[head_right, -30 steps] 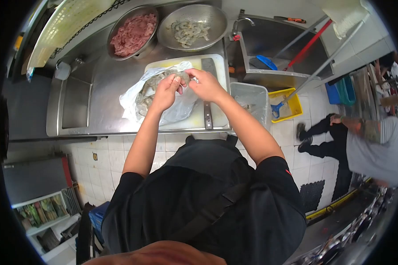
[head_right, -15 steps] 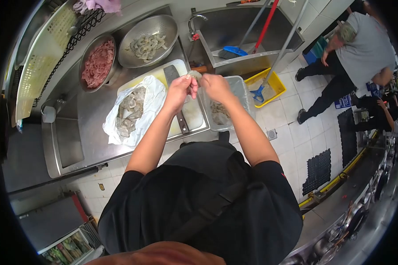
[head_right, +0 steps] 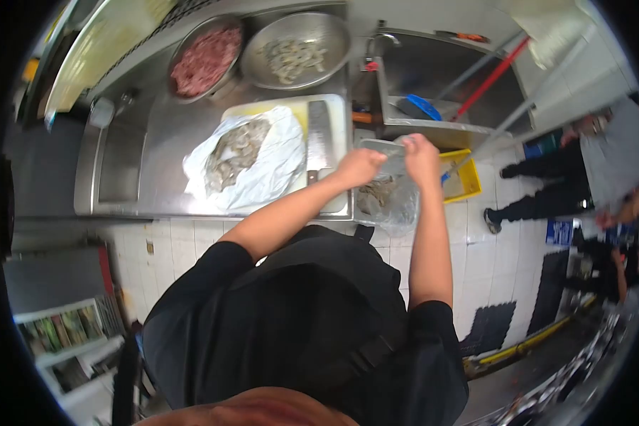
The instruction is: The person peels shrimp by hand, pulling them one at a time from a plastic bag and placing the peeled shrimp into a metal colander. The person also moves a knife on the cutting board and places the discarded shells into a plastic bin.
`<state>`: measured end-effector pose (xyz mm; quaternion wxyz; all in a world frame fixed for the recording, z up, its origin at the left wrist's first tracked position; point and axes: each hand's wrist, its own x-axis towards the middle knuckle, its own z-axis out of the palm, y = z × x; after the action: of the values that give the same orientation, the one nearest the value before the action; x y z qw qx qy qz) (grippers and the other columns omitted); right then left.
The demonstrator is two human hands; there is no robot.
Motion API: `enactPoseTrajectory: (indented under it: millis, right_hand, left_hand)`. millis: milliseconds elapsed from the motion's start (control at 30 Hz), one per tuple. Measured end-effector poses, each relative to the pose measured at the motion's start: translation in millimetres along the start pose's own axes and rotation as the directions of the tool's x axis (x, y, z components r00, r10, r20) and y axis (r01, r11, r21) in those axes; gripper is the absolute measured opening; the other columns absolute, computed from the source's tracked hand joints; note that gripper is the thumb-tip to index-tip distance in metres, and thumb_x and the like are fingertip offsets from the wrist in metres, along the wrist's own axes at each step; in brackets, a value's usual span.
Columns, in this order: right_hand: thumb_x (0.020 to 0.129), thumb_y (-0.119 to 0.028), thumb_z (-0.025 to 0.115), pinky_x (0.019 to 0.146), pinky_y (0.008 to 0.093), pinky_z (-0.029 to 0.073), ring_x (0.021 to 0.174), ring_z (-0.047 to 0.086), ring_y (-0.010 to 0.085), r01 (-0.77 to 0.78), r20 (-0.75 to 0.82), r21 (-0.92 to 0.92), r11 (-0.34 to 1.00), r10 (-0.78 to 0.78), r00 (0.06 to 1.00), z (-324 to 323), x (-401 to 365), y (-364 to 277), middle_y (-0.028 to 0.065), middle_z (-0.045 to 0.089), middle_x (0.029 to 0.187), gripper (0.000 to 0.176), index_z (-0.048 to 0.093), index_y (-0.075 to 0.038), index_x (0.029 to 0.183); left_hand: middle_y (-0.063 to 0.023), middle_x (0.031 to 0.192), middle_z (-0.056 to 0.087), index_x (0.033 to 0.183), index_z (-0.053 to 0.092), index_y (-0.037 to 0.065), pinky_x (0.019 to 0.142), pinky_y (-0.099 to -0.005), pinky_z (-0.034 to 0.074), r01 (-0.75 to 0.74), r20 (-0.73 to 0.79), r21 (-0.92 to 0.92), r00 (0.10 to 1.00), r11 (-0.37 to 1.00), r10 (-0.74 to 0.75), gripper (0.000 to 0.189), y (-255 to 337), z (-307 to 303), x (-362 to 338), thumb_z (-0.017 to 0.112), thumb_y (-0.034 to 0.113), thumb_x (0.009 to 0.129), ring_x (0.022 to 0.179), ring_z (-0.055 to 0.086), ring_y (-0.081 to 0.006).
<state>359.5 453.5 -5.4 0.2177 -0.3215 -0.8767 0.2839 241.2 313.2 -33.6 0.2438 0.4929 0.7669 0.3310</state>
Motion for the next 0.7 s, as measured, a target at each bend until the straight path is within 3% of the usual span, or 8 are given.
enactPoseTrajectory:
  millis: [67, 133, 167, 233, 333, 400, 600, 700]
  right_hand:
    - [0.088, -0.018, 0.058, 0.075, 0.0428, 0.05, 0.087, 0.065, 0.0366, -0.054, 0.168, -0.085, 0.995, 0.068, 0.984, -1.7, 23.4, -0.1, 0.0224, 0.065, 0.088, 0.023, 0.063, 0.0, 0.101]
    - [0.088, -0.015, 0.059, 0.073, 0.0349, 0.051, 0.084, 0.068, 0.0225, -0.222, 0.536, -0.021, 0.975, 0.198, 0.821, 7.4, 57.9, -15.9, 0.014, 0.068, 0.084, 0.023, 0.065, -0.001, 0.105]
    - [0.088, -0.014, 0.06, 0.074, 0.0301, 0.051, 0.088, 0.064, 0.0157, -0.413, 0.475, 0.604, 0.682, 0.108, 0.873, 22.6, 67.6, -25.9, 0.0073, 0.067, 0.089, 0.027, 0.064, -0.002, 0.112]
    - [0.089, -0.013, 0.06, 0.076, 0.0316, 0.05, 0.091, 0.062, 0.0172, -0.407, 0.319, 0.861, 0.306, 0.299, 0.899, 28.8, 91.9, -108.6, 0.0063, 0.067, 0.099, 0.031, 0.062, -0.001, 0.117]
    - [0.092, -0.014, 0.057, 0.082, 0.03, 0.049, 0.094, 0.063, 0.0167, -0.059, 0.078, 0.659, 0.75, 0.01, 0.997, 86.0, 114.1, -162.4, 0.0058, 0.066, 0.107, 0.028, 0.062, -0.002, 0.117]
    - [0.088, -0.015, 0.061, 0.077, 0.0306, 0.05, 0.083, 0.065, 0.0166, 0.145, 0.156, 0.554, 0.82, -0.273, 0.949, 137.0, 106.1, -195.2, 0.0084, 0.071, 0.091, 0.019, 0.068, -0.005, 0.102]
    - [0.081, -0.012, 0.057, 0.078, 0.0385, 0.052, 0.089, 0.066, 0.0276, 0.571, 0.552, 0.214, 0.792, -0.581, 0.598, 270.3, 21.6, -310.5, 0.0135, 0.069, 0.094, 0.021, 0.07, -0.008, 0.096]
    - [0.077, -0.015, 0.059, 0.078, 0.0418, 0.052, 0.09, 0.066, 0.0274, 0.874, 0.487, 0.084, 0.478, -0.785, 0.383, 319.1, 11.7, -313.5, 0.0128, 0.069, 0.091, 0.018, 0.069, -0.008, 0.09]
  left_hand:
    - [-0.0179, 0.094, 0.067, 0.101, 0.064, 0.0, 0.082, -0.0477, 0.048, 0.198, 0.197, 0.186, 0.952, 0.962, -0.234, 0.038, 4.9, -0.4, -9.2, 0.055, 0.036, 0.091, 0.095, 0.062, -0.0376]
    - [-0.0192, 0.099, 0.066, 0.107, 0.062, 0.0, 0.084, -0.047, 0.048, 0.257, 0.048, 0.158, 0.963, 0.953, -0.267, 0.038, 12.3, 7.6, -23.1, 0.057, 0.033, 0.089, 0.098, 0.061, -0.0373]
    - [-0.0205, 0.104, 0.064, 0.113, 0.06, 0.0, 0.086, -0.0463, 0.048, 0.269, -0.072, 0.146, 0.963, 0.952, -0.261, 0.04, 11.3, 6.1, -27.1, 0.059, 0.03, 0.087, 0.101, 0.06, -0.0371]
    - [-0.0203, 0.102, 0.065, 0.11, 0.061, 0.001, 0.085, -0.0462, 0.048, 0.225, -0.192, 0.06, 0.959, 0.973, -0.21, 0.037, 3.8, -12.2, -32.8, 0.061, 0.027, 0.085, 0.099, 0.06, -0.0372]
    - [-0.02, 0.094, 0.066, 0.103, 0.064, 0.002, 0.082, -0.0463, 0.049, 0.178, -0.259, -0.05, 0.948, 0.983, -0.185, 0.029, -16.9, -57.2, -54.0, 0.063, 0.023, 0.083, 0.094, 0.062, -0.0378]
    - [-0.0204, 0.082, 0.066, 0.093, 0.066, 0.005, 0.076, -0.0471, 0.049, 0.207, -0.273, -0.148, 0.931, 0.967, -0.241, 0.019, -44.2, -86.8, -81.0, 0.06, 0.019, 0.082, 0.083, 0.063, -0.0394]
    - [-0.0189, 0.082, 0.067, 0.092, 0.066, 0.003, 0.071, -0.0437, 0.05, 0.395, -0.542, -0.246, 0.701, 0.885, -0.464, 0.018, -107.3, -157.8, -193.2, 0.059, 0.017, 0.082, 0.078, 0.064, -0.0366]
    - [-0.0166, 0.08, 0.067, 0.093, 0.066, 0.003, 0.069, -0.0407, 0.051, 0.427, -0.57, -0.404, 0.574, 0.809, -0.588, 0.017, -130.2, -173.7, -231.6, 0.061, 0.016, 0.082, 0.073, 0.064, -0.0336]
